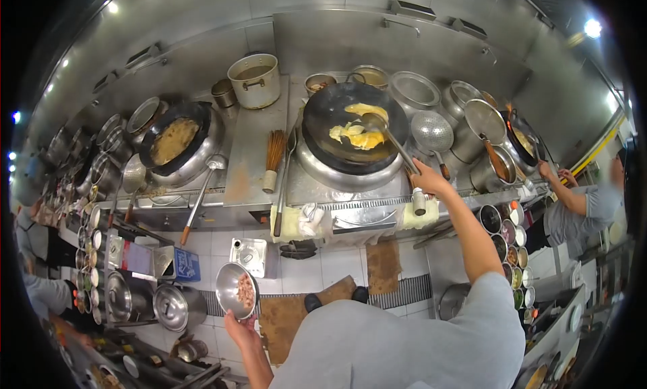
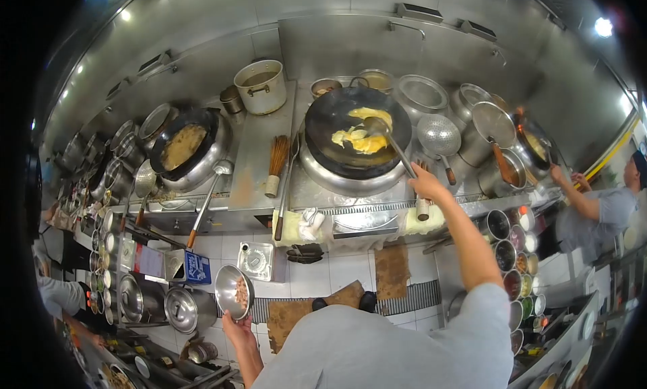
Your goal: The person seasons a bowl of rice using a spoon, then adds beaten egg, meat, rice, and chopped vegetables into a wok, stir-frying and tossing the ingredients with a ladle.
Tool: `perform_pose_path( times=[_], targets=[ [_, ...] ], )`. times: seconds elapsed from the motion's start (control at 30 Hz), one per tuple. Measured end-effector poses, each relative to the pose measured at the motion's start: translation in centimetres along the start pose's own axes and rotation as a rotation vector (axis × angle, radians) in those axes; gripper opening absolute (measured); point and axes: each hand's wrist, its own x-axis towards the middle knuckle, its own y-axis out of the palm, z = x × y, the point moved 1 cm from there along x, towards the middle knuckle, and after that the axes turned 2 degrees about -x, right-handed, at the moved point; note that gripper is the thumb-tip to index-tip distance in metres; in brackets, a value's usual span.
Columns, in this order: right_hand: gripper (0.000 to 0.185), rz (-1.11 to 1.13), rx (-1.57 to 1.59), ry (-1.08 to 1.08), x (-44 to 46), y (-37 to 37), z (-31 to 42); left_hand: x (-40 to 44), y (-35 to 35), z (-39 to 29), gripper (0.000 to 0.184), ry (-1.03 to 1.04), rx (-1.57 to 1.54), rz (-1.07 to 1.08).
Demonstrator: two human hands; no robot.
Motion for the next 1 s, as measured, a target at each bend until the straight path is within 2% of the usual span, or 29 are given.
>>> perform_pose_path(
  times=[0.03,0.1,0.13,0.2,0.23,0.27,0.33,0.37,0.43,0.47,0.57,0.63,0.7,0.77,0.83,0.87,0.93,0.97,1.0],
  targets=[
    [0.063,0.012,0.008,-0.006,0.8,-0.2,-0.3,-0.4,0.4,0.4,0.03,-0.013,-0.024,0.008],
    [0.066,0.228,0.327,0.104,2.4,-0.2,-1.1,-1.7,1.5,0.7,0.03,-0.001,-0.063,0.018],
    [0.066,0.243,0.334,0.096,4.2,0.8,-1.9,-2.0,1.8,0.8,0.03,0.012,-0.058,0.006],
    [0.067,-0.161,-0.008,-0.097,7.0,3.6,-2.8,-2.3,2.9,0.3,0.032,0.045,-0.064,0.144],
    [0.067,-0.297,-0.207,-0.183,7.0,4.2,-3.5,-2.8,3.3,-0.4,0.034,0.074,-0.031,0.147],
    [0.067,-0.298,-0.205,-0.179,6.5,4.0,-5.1,-3.5,3.7,-0.9,0.034,0.074,-0.028,0.15],
    [0.064,-0.001,0.059,0.012,-0.4,0.2,-2.1,-4.7,4.0,-1.7,0.033,0.183,0.037,0.092],
    [0.064,0.006,0.061,0.007,-0.4,-0.3,-1.7,-4.9,4.0,-1.7,0.033,0.203,0.044,0.109],
    [0.061,0.324,0.212,-0.067,0.2,-0.8,-1.5,-4.9,4.5,-1.3,0.033,0.202,0.052,0.094],
    [0.061,0.326,0.223,-0.067,2.4,-0.1,-1.6,-5.0,4.9,-1.1,0.032,0.195,0.053,0.084],
    [0.06,0.274,0.422,-0.134,11.0,5.7,-2.4,-6.2,6.4,-0.9,0.03,0.187,0.104,0.128],
    [0.065,-0.363,-0.271,-0.248,13.0,7.7,-2.7,-6.6,7.2,-1.2,0.029,0.194,0.128,0.166],
    [0.066,-0.325,-0.227,-0.209,9.9,6.9,-5.5,-8.0,7.3,-0.8,0.025,0.197,0.079,0.051],
    [0.067,-0.272,-0.184,-0.179,6.3,3.1,-4.3,-8.2,6.5,-0.4,0.024,0.218,0.075,0.068],
    [0.067,0.209,0.265,0.017,2.4,-1.2,-2.6,-8.2,5.9,0.0,0.02,0.231,0.089,0.074],
    [0.067,0.209,0.267,0.021,4.3,-0.3,-4.0,-7.9,5.7,0.1,0.02,0.229,0.092,0.076],
    [0.062,-0.006,0.17,-0.264,10.9,2.3,-6.5,-7.7,6.8,0.3,0.019,0.196,0.148,0.156],
    [0.064,-0.156,0.019,-0.285,11.4,3.2,-6.3,-7.8,7.4,0.0,0.015,0.214,0.126,0.153],
    [0.064,-0.159,0.022,-0.289,10.3,3.5,-5.8,-8.2,7.3,-0.3,0.015,0.219,0.124,0.153]
  ],
)
